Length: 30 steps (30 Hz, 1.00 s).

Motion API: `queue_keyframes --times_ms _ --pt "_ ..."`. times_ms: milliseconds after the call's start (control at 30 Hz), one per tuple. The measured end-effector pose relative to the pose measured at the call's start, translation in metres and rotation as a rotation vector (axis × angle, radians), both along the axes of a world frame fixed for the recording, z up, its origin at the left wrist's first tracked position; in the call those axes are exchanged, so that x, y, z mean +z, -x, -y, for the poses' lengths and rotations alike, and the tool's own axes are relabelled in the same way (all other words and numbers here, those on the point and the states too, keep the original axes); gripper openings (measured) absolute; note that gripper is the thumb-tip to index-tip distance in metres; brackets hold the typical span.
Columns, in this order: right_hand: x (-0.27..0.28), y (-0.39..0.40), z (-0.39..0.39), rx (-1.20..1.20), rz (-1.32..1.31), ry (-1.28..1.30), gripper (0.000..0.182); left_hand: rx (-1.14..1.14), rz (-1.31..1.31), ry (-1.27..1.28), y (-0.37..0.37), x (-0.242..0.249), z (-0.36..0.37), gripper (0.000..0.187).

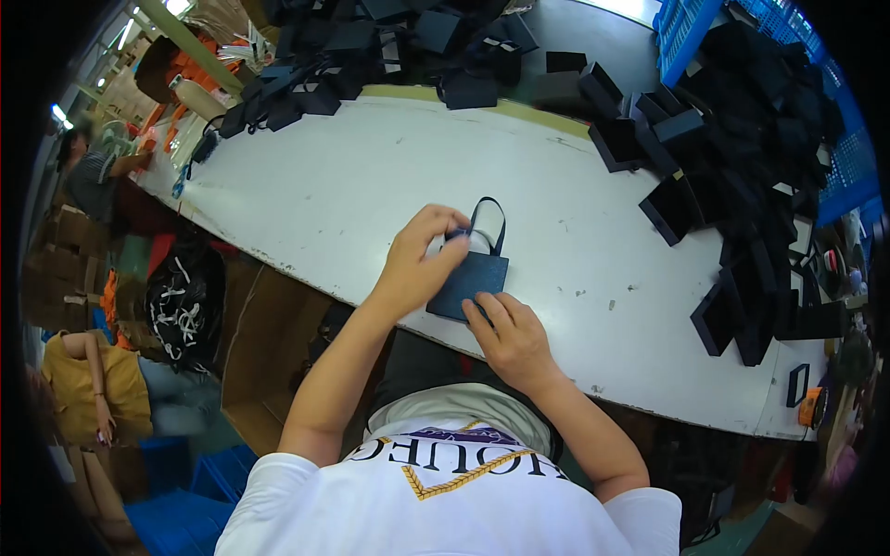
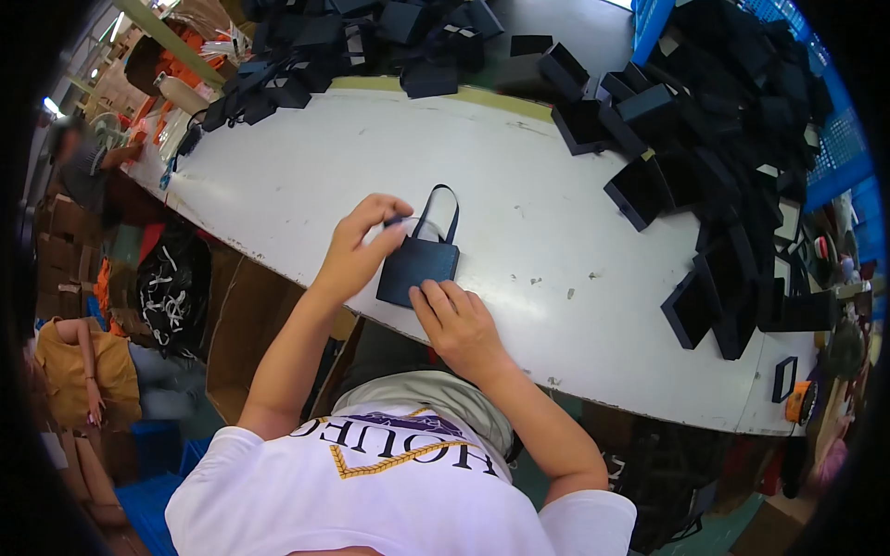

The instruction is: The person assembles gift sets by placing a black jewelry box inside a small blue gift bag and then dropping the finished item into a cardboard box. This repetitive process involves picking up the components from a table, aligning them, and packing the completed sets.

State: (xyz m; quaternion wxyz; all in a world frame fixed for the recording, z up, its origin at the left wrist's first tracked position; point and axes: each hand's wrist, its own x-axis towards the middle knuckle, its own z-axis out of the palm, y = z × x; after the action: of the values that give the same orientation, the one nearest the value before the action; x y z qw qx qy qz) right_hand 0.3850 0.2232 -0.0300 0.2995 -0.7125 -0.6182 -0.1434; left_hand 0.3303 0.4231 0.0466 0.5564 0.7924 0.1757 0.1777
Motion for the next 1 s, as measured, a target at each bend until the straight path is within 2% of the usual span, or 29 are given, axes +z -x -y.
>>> queue_keyframes --times_ms 67,100,133,200,300,367,433,533,633,733,800,867,1000 --pt "0.0 0.002 -0.002 -0.03 -0.013 -0.023 0.043 -0.018 0.061 -0.498 0.026 -0.004 0.015 0.022" --pt "0.003 0.004 -0.003 -0.018 -0.077 -0.054 0.043 0.015 -0.039 -0.65 0.04 -0.006 0.027 0.025" --pt "0.007 0.004 -0.003 -0.019 -0.174 -0.09 0.034 0.047 -0.136 -0.805 0.049 -0.009 0.039 0.029" --pt "0.009 0.002 0.005 0.052 -0.512 -0.215 0.025 0.103 -0.295 -0.702 0.062 -0.03 0.059 0.038" --pt "0.018 -0.037 0.019 -0.029 -0.503 -0.236 0.022 0.134 -0.407 -0.694 0.058 -0.03 0.069 0.05" --pt "0.029 -0.1 0.023 -0.354 -0.058 -0.26 0.032 0.147 -0.428 -0.736 0.047 -0.03 0.068 0.057" --pt "0.042 -0.171 0.041 -0.723 0.035 -0.199 0.04 0.129 -0.487 -0.75 0.045 -0.022 0.068 0.057" --pt "0.037 -0.246 0.082 -1.139 0.242 0.132 0.026 0.105 -0.476 -0.812 0.048 -0.019 0.069 0.059" --pt "0.036 -0.253 0.107 -1.052 0.155 0.208 0.017 0.062 -0.425 -0.804 0.056 -0.016 0.075 0.058" --pt "0.056 -0.189 0.098 -0.784 0.204 -0.037 0.014 0.015 -0.336 -0.702 0.059 -0.023 0.072 0.054" --pt "0.056 -0.133 0.089 -0.568 0.134 -0.025 0.016 -0.015 -0.269 -0.656 0.058 -0.029 0.059 0.052" --pt "0.045 -0.083 0.079 -0.452 0.062 -0.026 0.017 -0.045 -0.213 -0.632 0.059 -0.033 0.044 0.05" --pt "0.028 -0.032 0.074 -0.357 -0.157 0.096 0.028 -0.035 -0.272 -0.534 0.06 -0.032 0.01 0.043"
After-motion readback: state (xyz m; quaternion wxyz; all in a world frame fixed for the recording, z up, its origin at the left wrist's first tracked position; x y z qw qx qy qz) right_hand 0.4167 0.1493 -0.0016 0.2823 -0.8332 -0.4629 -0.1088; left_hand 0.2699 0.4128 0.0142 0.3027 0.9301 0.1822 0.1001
